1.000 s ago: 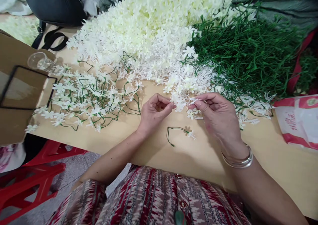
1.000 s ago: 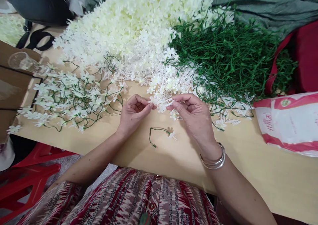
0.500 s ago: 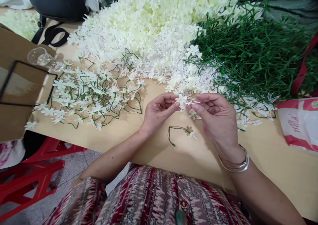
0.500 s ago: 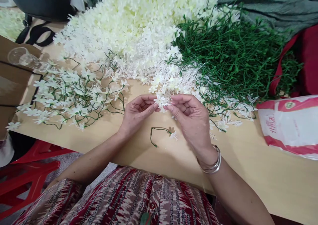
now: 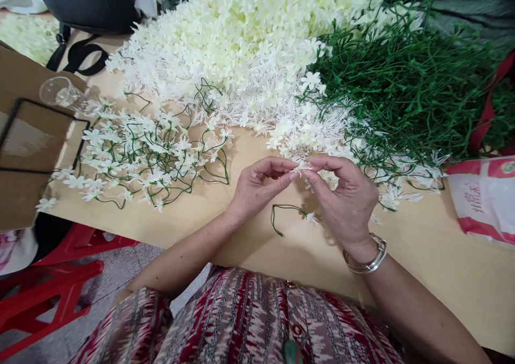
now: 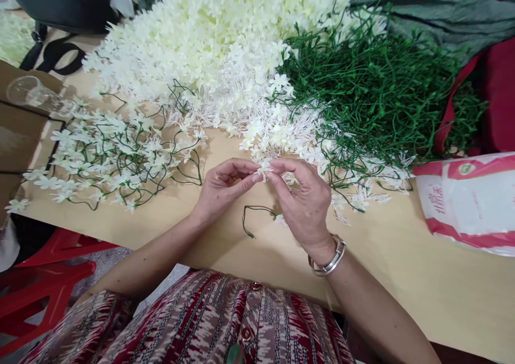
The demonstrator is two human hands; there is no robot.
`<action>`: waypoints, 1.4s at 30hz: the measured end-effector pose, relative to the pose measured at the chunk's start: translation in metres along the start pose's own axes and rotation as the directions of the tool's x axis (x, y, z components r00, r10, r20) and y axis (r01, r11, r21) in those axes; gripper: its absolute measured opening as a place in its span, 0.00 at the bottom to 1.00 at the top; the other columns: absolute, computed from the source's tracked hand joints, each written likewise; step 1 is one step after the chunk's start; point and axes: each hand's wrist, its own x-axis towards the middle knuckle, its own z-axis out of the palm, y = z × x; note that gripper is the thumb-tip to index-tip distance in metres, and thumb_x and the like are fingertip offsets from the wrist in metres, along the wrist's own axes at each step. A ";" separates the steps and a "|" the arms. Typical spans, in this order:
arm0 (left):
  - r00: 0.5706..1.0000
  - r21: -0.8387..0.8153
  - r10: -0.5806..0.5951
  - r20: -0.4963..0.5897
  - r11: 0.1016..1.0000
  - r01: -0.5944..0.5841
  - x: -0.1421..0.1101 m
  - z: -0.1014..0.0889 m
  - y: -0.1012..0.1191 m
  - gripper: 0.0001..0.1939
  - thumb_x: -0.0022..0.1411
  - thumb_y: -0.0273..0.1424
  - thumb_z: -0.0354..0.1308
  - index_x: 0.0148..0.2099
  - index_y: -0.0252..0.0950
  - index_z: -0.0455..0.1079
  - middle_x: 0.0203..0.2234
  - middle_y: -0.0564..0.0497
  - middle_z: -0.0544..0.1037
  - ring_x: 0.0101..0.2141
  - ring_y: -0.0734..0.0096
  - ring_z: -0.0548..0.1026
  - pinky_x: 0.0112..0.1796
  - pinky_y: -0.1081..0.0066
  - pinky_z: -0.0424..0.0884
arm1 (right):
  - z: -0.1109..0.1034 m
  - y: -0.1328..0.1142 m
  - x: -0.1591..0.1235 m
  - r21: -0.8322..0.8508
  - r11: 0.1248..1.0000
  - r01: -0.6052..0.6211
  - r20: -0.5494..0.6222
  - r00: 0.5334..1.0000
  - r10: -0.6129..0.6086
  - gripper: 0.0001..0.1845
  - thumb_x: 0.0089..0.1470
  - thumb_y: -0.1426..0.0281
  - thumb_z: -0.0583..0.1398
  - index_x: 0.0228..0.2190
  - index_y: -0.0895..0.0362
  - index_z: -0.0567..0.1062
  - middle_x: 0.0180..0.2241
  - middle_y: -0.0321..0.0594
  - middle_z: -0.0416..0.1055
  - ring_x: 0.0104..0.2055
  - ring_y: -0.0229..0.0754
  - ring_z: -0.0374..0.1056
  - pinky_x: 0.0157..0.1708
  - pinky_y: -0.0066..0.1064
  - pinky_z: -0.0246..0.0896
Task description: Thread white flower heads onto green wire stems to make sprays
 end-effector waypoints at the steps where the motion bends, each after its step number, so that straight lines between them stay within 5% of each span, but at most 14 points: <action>1: 1.000 0.007 0.004 0.011 1.000 -0.004 0.000 -0.001 0.000 0.17 0.62 0.46 0.74 0.45 0.39 0.83 0.39 0.49 0.87 0.39 0.70 0.83 0.44 0.68 0.79 | 0.000 0.000 0.000 0.023 0.999 -0.034 0.012 0.999 0.034 0.05 0.62 0.66 0.69 0.41 0.47 0.82 0.38 0.38 0.83 0.44 0.51 0.79 0.50 0.51 0.75; 6: 0.996 0.101 0.064 0.059 0.992 -0.070 0.000 -0.003 0.003 0.14 0.66 0.45 0.71 0.45 0.40 0.82 0.41 0.48 0.87 0.41 0.68 0.82 0.46 0.66 0.78 | -0.001 0.008 0.006 0.140 0.966 -0.217 0.125 0.972 0.200 0.14 0.58 0.65 0.71 0.47 0.48 0.83 0.37 0.38 0.82 0.40 0.50 0.77 0.46 0.49 0.76; 11: 0.985 0.185 0.122 0.121 0.972 -0.144 -0.001 -0.004 0.005 0.14 0.70 0.45 0.67 0.46 0.40 0.80 0.43 0.47 0.86 0.43 0.67 0.82 0.46 0.66 0.76 | -0.008 0.018 0.013 0.156 0.973 -0.167 0.293 0.949 0.116 0.06 0.61 0.65 0.68 0.42 0.45 0.84 0.40 0.39 0.81 0.45 0.51 0.78 0.49 0.51 0.75; 16: 0.977 0.197 0.185 0.103 0.959 -0.202 -0.001 -0.007 0.003 0.17 0.70 0.44 0.67 0.54 0.40 0.71 0.40 0.48 0.82 0.41 0.68 0.81 0.42 0.68 0.74 | -0.009 0.018 0.016 0.189 0.978 -0.093 0.258 0.965 0.042 0.01 0.62 0.66 0.68 0.36 0.47 0.80 0.50 0.44 0.79 0.58 0.55 0.76 0.61 0.55 0.70; 18: 0.969 0.266 0.235 0.072 0.932 -0.245 0.000 -0.012 0.008 0.16 0.71 0.43 0.66 0.53 0.40 0.71 0.40 0.48 0.81 0.40 0.69 0.79 0.40 0.69 0.73 | -0.008 0.019 0.017 0.242 0.961 -0.131 0.235 0.969 0.072 0.02 0.63 0.66 0.67 0.36 0.48 0.78 0.50 0.44 0.81 0.57 0.53 0.77 0.59 0.55 0.72; 20: 0.956 0.325 0.249 0.155 0.901 -0.288 0.001 -0.019 0.021 0.12 0.72 0.41 0.65 0.49 0.39 0.73 0.39 0.48 0.80 0.38 0.70 0.78 0.38 0.69 0.72 | -0.009 0.022 0.017 0.257 0.954 -0.154 0.213 0.972 0.099 0.04 0.63 0.64 0.67 0.36 0.49 0.77 0.46 0.42 0.83 0.52 0.52 0.79 0.55 0.52 0.75; 22: 0.895 0.336 0.172 0.412 0.884 -0.325 0.000 -0.027 0.036 0.07 0.72 0.36 0.66 0.45 0.39 0.76 0.37 0.49 0.81 0.38 0.70 0.78 0.40 0.69 0.73 | -0.010 0.026 0.018 0.233 0.958 -0.169 0.193 0.973 0.125 0.06 0.63 0.63 0.68 0.36 0.50 0.77 0.42 0.41 0.83 0.47 0.49 0.80 0.50 0.46 0.77; 24: 0.756 0.399 0.048 0.653 0.826 -0.397 -0.004 -0.033 0.048 0.05 0.70 0.32 0.69 0.46 0.39 0.78 0.39 0.49 0.82 0.41 0.67 0.79 0.45 0.68 0.74 | -0.012 0.030 0.019 0.208 0.959 -0.192 0.182 0.971 0.155 0.06 0.62 0.63 0.68 0.37 0.50 0.77 0.40 0.39 0.83 0.42 0.47 0.80 0.43 0.41 0.77; 26: 0.664 0.511 -0.075 0.744 0.704 -0.493 -0.011 -0.036 0.053 0.10 0.64 0.30 0.74 0.46 0.39 0.80 0.41 0.49 0.83 0.44 0.63 0.78 0.48 0.65 0.72 | -0.013 0.032 0.020 0.201 0.958 -0.206 0.168 0.971 0.173 0.06 0.62 0.63 0.68 0.37 0.50 0.78 0.38 0.38 0.82 0.38 0.45 0.78 0.38 0.38 0.75; 28: 0.642 0.593 -0.154 0.751 0.585 -0.554 -0.018 -0.035 0.049 0.11 0.60 0.29 0.76 0.45 0.39 0.81 0.43 0.49 0.83 0.48 0.59 0.77 0.50 0.63 0.69 | -0.014 0.032 0.020 0.213 0.955 -0.206 0.146 0.973 0.177 0.06 0.61 0.63 0.69 0.36 0.49 0.78 0.36 0.37 0.81 0.35 0.44 0.76 0.35 0.36 0.73; 31: 0.643 0.612 -0.175 0.745 0.563 -0.556 -0.025 -0.032 0.036 0.03 0.65 0.29 0.72 0.41 0.40 0.82 0.43 0.50 0.84 0.51 0.60 0.76 0.53 0.63 0.64 | -0.014 0.032 0.021 0.252 0.946 -0.203 0.117 0.977 0.178 0.06 0.60 0.62 0.70 0.34 0.48 0.78 0.32 0.37 0.78 0.33 0.44 0.73 0.31 0.35 0.70; 36: 0.676 0.531 -0.087 0.732 0.695 -0.485 -0.023 -0.028 0.023 0.04 0.70 0.31 0.68 0.40 0.41 0.82 0.41 0.51 0.87 0.53 0.61 0.77 0.58 0.63 0.63 | -0.013 0.030 0.022 0.293 0.932 -0.213 0.096 0.976 0.193 0.06 0.57 0.64 0.72 0.35 0.48 0.81 0.31 0.36 0.77 0.32 0.42 0.71 0.30 0.33 0.68; 39: 0.759 0.468 -0.025 0.650 0.800 -0.375 -0.019 -0.026 0.023 0.06 0.73 0.34 0.65 0.44 0.39 0.82 0.42 0.48 0.88 0.50 0.62 0.81 0.56 0.64 0.69 | -0.014 0.029 0.021 0.303 0.926 -0.225 0.122 0.973 0.196 0.08 0.57 0.64 0.72 0.39 0.48 0.83 0.32 0.35 0.78 0.30 0.39 0.69 0.29 0.32 0.65; 42: 0.825 0.392 -0.113 0.554 0.909 -0.138 -0.015 -0.021 0.026 0.12 0.77 0.38 0.59 0.51 0.38 0.80 0.41 0.46 0.86 0.41 0.66 0.83 0.45 0.69 0.73 | -0.015 0.028 0.021 0.337 0.908 -0.248 0.151 0.967 0.207 0.06 0.57 0.64 0.72 0.37 0.48 0.84 0.29 0.34 0.76 0.27 0.38 0.65 0.26 0.31 0.60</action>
